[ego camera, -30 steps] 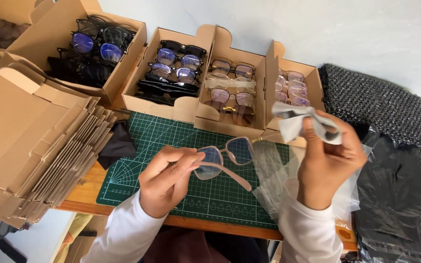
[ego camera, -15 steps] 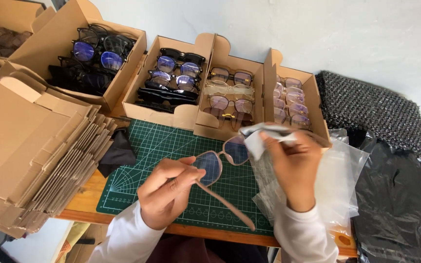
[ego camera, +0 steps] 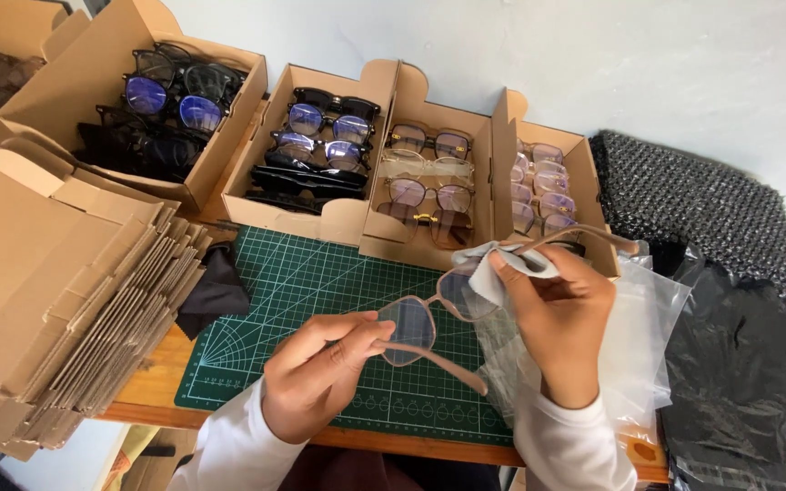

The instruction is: Cleaning a pair of glasses with a cloth and then packing them using a plastic sleeve, bubble wrap, a cardboard box, and a shipping bag.

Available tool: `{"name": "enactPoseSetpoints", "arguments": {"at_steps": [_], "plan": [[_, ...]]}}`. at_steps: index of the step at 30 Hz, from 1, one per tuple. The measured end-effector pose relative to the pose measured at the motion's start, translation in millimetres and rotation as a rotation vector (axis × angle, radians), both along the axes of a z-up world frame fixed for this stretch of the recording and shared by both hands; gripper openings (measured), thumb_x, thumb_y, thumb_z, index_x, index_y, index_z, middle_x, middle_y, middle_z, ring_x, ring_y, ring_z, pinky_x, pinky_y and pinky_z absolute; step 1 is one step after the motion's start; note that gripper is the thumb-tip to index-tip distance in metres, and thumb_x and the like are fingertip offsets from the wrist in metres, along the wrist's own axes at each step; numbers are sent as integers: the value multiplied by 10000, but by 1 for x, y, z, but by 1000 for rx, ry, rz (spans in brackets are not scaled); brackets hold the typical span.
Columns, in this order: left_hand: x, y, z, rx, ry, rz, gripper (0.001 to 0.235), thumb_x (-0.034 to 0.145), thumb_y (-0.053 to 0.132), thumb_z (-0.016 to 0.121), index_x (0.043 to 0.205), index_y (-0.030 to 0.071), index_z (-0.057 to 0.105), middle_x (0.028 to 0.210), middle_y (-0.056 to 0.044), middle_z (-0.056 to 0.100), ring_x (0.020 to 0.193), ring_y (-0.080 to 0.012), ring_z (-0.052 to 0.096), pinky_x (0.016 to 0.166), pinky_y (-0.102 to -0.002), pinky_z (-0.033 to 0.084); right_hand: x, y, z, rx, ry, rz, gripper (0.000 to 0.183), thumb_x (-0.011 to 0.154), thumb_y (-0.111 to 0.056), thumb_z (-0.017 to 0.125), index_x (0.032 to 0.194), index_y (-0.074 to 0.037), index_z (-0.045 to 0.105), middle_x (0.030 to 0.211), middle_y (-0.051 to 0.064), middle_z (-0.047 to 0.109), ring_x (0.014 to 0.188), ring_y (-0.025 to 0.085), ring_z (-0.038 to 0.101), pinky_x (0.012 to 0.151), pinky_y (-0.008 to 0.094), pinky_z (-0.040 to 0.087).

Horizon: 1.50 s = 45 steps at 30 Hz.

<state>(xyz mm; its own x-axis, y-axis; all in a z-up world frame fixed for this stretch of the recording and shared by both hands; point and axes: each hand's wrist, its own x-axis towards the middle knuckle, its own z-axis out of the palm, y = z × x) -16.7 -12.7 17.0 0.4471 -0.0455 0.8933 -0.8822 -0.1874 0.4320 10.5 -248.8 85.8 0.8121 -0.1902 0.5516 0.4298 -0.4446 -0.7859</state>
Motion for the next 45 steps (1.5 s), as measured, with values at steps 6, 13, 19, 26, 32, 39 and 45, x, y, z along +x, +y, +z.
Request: {"name": "enactPoseSetpoints", "arguments": {"at_steps": [6, 13, 19, 26, 32, 39, 45], "plan": [[3, 5, 2, 58, 76, -141, 399, 963, -112, 663, 1341, -13, 584, 1190, -197, 671, 1035, -274, 776, 872, -294, 757, -3, -8, -3, 38, -123, -103, 127, 923, -4, 806, 1008, 34, 720, 949, 110, 672, 831, 160, 653, 700, 255, 568], [6, 5, 9, 79, 95, -154, 448, 961, -143, 664, 1358, 41, 567, 1122, -187, 658, 1047, -313, 796, 916, -328, 726, -8, -16, 8, -33, -356, -293, 90, 1055, 3, 741, 1095, 82, 729, 1027, 184, 733, 914, 228, 690, 832, 336, 554], [5, -5, 11, -62, 64, -57, 198, 908, -108, 687, 1104, -73, 676, 1047, -210, 704, 886, -253, 789, 886, -329, 715, -6, -15, 8, -87, -191, -185, 135, 1011, -4, 750, 1130, 55, 730, 1078, 162, 749, 943, 196, 703, 812, 291, 584], [3, -3, 7, -48, 52, -28, 258, 904, -108, 712, 1154, -58, 677, 1060, -184, 706, 858, -206, 786, 989, -376, 699, 5, -25, -13, -347, 104, -95, 629, 877, -169, 853, 630, -145, 275, 601, -44, 270, 612, 96, 249, 536, 298, 214], [4, 0, 12, 32, 59, -96, 355, 923, -98, 721, 1258, -18, 634, 1120, -183, 698, 962, -254, 802, 901, -313, 731, -1, -23, 4, -44, 89, -34, 172, 914, -104, 818, 812, -63, 685, 753, -2, 654, 677, 53, 517, 564, 201, 405], [10, 5, -2, 106, 38, -116, 619, 986, -109, 699, 1502, 152, 479, 1135, -129, 666, 955, -222, 759, 882, -307, 697, -11, -24, 14, -52, -261, -231, 108, 1009, 67, 748, 1109, 27, 737, 1041, 139, 748, 908, 196, 713, 868, 314, 584], [9, 5, 3, 79, 62, -122, 551, 985, -130, 664, 1455, 116, 515, 1136, -146, 673, 991, -246, 790, 903, -307, 717, -12, -33, 7, -24, -398, -264, 293, 961, -40, 853, 1182, 77, 702, 1132, 206, 728, 1022, 232, 709, 968, 345, 597]]}}
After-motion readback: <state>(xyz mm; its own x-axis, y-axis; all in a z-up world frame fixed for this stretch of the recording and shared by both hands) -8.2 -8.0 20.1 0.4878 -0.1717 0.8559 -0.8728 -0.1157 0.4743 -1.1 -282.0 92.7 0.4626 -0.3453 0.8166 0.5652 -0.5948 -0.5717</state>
